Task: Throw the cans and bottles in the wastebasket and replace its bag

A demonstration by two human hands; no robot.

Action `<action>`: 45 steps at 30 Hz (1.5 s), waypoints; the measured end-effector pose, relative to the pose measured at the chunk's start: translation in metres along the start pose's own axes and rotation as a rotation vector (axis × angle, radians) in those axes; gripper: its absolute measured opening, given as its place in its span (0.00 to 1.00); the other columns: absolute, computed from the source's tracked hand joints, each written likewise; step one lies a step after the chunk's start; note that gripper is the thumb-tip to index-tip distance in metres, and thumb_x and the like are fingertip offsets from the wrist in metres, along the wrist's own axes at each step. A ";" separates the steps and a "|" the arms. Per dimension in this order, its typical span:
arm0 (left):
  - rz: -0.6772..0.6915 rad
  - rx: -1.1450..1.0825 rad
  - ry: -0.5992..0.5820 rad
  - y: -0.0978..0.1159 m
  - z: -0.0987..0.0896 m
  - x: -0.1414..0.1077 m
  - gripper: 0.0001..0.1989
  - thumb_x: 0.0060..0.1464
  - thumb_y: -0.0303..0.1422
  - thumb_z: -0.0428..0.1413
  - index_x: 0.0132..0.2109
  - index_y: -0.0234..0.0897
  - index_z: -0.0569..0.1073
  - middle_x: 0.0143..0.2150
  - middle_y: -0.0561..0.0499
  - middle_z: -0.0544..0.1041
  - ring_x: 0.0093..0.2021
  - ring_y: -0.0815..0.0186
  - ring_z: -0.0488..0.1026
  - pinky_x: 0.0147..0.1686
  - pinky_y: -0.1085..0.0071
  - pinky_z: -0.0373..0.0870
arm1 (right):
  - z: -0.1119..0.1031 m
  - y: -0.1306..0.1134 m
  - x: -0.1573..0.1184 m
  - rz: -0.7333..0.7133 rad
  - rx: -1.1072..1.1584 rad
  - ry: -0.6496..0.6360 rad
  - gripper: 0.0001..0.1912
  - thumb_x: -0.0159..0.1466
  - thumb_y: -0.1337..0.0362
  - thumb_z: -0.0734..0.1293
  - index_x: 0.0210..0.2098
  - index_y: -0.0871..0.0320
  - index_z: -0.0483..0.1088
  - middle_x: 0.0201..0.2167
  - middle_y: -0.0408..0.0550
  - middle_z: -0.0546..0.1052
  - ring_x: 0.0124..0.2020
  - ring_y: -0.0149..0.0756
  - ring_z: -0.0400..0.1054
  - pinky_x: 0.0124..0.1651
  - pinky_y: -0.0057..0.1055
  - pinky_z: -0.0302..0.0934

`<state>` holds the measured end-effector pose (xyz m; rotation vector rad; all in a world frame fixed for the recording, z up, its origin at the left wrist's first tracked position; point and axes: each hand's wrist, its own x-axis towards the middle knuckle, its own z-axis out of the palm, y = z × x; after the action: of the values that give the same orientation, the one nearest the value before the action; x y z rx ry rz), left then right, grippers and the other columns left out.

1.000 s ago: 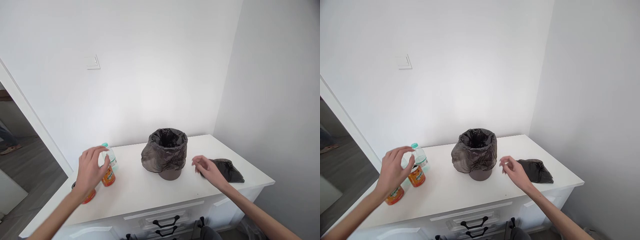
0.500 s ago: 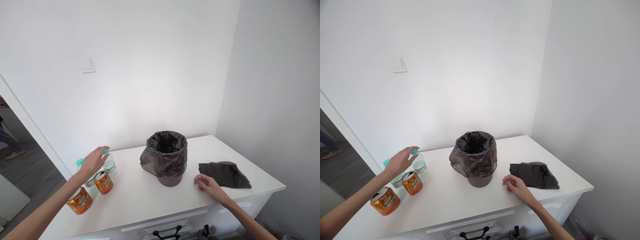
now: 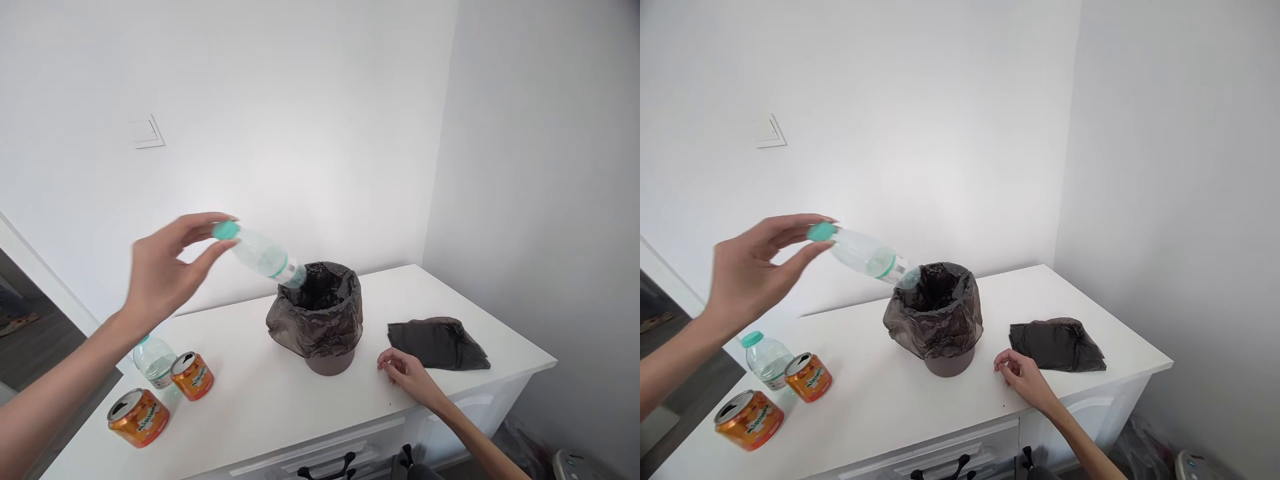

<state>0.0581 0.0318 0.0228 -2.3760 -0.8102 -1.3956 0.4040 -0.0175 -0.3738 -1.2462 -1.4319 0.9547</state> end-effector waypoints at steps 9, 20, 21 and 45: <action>0.123 -0.177 -0.679 -0.012 0.106 0.005 0.21 0.64 0.51 0.54 0.53 0.43 0.78 0.51 0.49 0.83 0.48 0.60 0.81 0.51 0.64 0.76 | -0.002 -0.012 0.001 0.002 -0.026 0.038 0.11 0.65 0.56 0.63 0.37 0.55 0.74 0.28 0.44 0.76 0.27 0.35 0.69 0.33 0.32 0.62; -0.047 -0.159 -0.958 -0.038 0.134 -0.024 0.23 0.62 0.56 0.52 0.52 0.48 0.79 0.53 0.52 0.82 0.52 0.57 0.79 0.52 0.63 0.73 | -0.006 -0.017 0.008 0.014 0.038 -0.011 0.13 0.64 0.53 0.65 0.38 0.56 0.73 0.35 0.48 0.80 0.27 0.34 0.71 0.32 0.33 0.65; -0.084 -0.156 -0.931 -0.039 0.130 -0.030 0.25 0.63 0.57 0.50 0.56 0.48 0.77 0.57 0.51 0.80 0.56 0.56 0.77 0.56 0.62 0.72 | -0.009 -0.024 0.010 0.008 0.065 -0.007 0.15 0.65 0.51 0.65 0.39 0.56 0.72 0.36 0.49 0.80 0.27 0.34 0.71 0.32 0.33 0.65; -0.701 0.588 -0.583 -0.200 -0.062 -0.187 0.34 0.62 0.47 0.44 0.65 0.26 0.68 0.66 0.24 0.67 0.68 0.33 0.63 0.64 0.34 0.56 | 0.033 -0.196 0.075 0.053 -0.067 0.168 0.34 0.64 0.43 0.66 0.67 0.42 0.63 0.69 0.48 0.65 0.68 0.54 0.59 0.69 0.53 0.54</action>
<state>-0.1744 0.1016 -0.1175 -2.0759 -2.0176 -0.4461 0.3285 0.0251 -0.1801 -1.3857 -1.3138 0.8223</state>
